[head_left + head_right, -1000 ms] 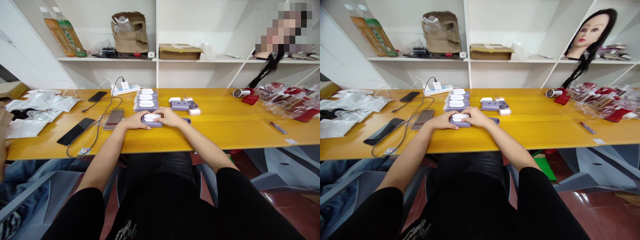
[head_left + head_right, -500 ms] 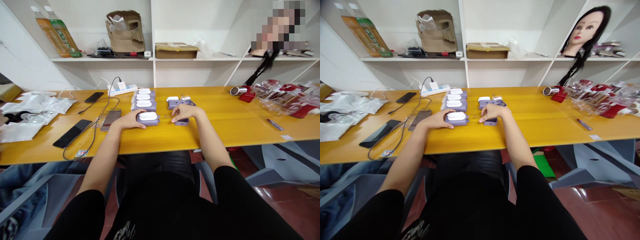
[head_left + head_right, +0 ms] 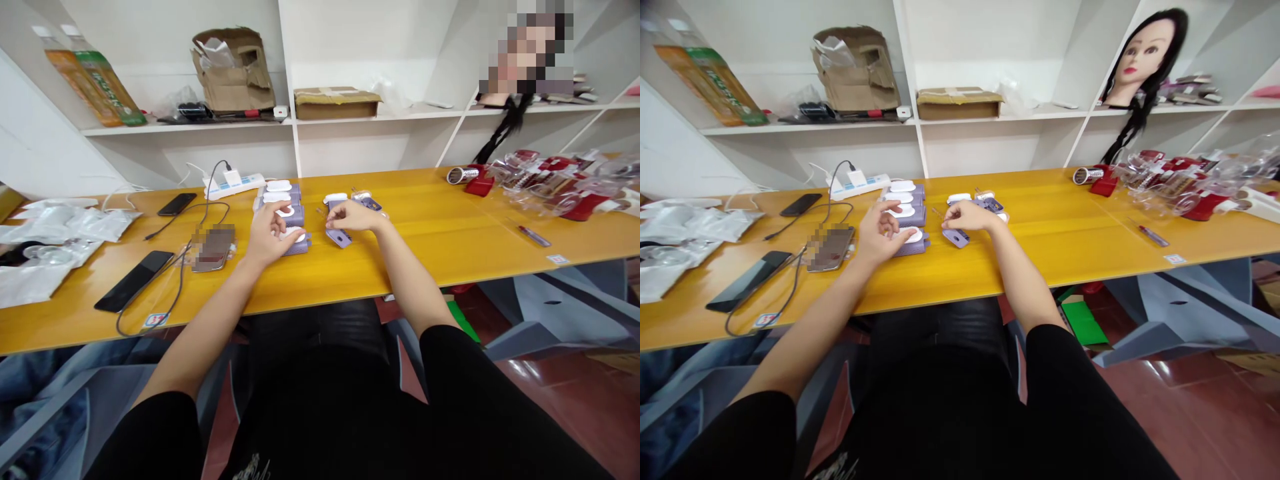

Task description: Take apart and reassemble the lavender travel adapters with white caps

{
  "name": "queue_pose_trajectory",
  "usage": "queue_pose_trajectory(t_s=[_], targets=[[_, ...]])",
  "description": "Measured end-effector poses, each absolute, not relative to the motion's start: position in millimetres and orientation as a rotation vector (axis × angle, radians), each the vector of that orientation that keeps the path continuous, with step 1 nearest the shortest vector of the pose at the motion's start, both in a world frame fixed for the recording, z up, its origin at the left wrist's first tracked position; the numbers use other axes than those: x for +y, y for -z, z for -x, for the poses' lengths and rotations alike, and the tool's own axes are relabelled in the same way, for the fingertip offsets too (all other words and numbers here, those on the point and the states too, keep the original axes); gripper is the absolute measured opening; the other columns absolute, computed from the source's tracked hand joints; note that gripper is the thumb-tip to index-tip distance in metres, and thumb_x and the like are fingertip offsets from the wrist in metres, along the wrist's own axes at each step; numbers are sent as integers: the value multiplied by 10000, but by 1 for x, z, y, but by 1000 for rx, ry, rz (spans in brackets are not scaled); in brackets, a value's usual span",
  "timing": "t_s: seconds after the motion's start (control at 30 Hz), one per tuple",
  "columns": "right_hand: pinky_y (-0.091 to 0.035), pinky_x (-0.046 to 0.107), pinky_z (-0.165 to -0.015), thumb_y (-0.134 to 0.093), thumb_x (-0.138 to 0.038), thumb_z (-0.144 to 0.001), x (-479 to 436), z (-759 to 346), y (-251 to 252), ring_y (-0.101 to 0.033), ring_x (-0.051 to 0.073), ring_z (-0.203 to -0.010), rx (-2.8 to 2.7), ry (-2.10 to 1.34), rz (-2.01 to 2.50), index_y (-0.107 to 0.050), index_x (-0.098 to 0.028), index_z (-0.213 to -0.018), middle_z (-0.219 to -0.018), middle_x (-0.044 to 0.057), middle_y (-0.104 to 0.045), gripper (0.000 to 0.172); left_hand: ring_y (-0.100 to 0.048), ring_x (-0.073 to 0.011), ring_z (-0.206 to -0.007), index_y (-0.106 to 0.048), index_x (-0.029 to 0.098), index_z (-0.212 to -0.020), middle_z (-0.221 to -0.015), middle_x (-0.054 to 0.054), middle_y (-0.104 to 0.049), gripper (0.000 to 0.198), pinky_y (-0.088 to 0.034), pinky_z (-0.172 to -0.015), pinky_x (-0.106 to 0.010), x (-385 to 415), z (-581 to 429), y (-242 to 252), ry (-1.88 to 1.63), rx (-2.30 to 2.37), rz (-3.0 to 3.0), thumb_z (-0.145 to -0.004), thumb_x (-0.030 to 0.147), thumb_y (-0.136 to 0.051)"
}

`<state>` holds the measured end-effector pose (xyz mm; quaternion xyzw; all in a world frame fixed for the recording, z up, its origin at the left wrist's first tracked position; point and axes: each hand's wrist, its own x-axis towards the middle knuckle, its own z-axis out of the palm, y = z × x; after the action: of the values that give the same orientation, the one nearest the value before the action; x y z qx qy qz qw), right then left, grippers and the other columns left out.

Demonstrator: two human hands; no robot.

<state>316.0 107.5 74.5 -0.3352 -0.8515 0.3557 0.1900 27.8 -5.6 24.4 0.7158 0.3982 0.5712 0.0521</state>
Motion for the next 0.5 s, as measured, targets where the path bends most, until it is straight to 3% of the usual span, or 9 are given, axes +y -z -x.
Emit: queue_pose_trajectory(t_s=[0.17,0.23,0.33,0.5], targets=[[-552,286,-672,-976,-659,-732,96,-307,-81,-656,152,-711,-1992,-1209,740,-810,-193,-881,-811,12,-768,517,-635,-58,-577,-547,296,-1689,-1466,-141,-766,1018,-567,-586,-258,-19,-78,-12,-1569,1198,-1939,-805,423,-1037],[-563,273,-672,-987,-706,-751,87,-295,-83,-656,145,-722,-1853,-1262,659,-789,-201,-901,-831,5,-758,563,-663,-69,-577,-590,289,-1659,-1491,-158,-771,970,-581,-572,-258,-22,-87,-13,-1576,1209,-1813,-810,443,-1034],[-561,264,-656,-997,-773,-734,76,-273,-82,-636,138,-709,-1757,-1249,568,-781,-206,-892,-804,-8,-734,627,-732,-120,-597,-732,217,-1441,-1316,-144,-836,715,-580,-520,-252,-21,-89,-18,-1587,1195,-1597,-849,523,-992],[-627,279,-684,-1042,-807,-655,74,-254,-73,-616,111,-670,-1536,-1258,493,-795,-225,-901,-868,-16,-764,678,-804,-174,-614,-750,179,-1208,-945,-63,-846,708,-662,-570,-252,-6,-70,-27,-1598,1039,-1251,-720,594,-1049]])
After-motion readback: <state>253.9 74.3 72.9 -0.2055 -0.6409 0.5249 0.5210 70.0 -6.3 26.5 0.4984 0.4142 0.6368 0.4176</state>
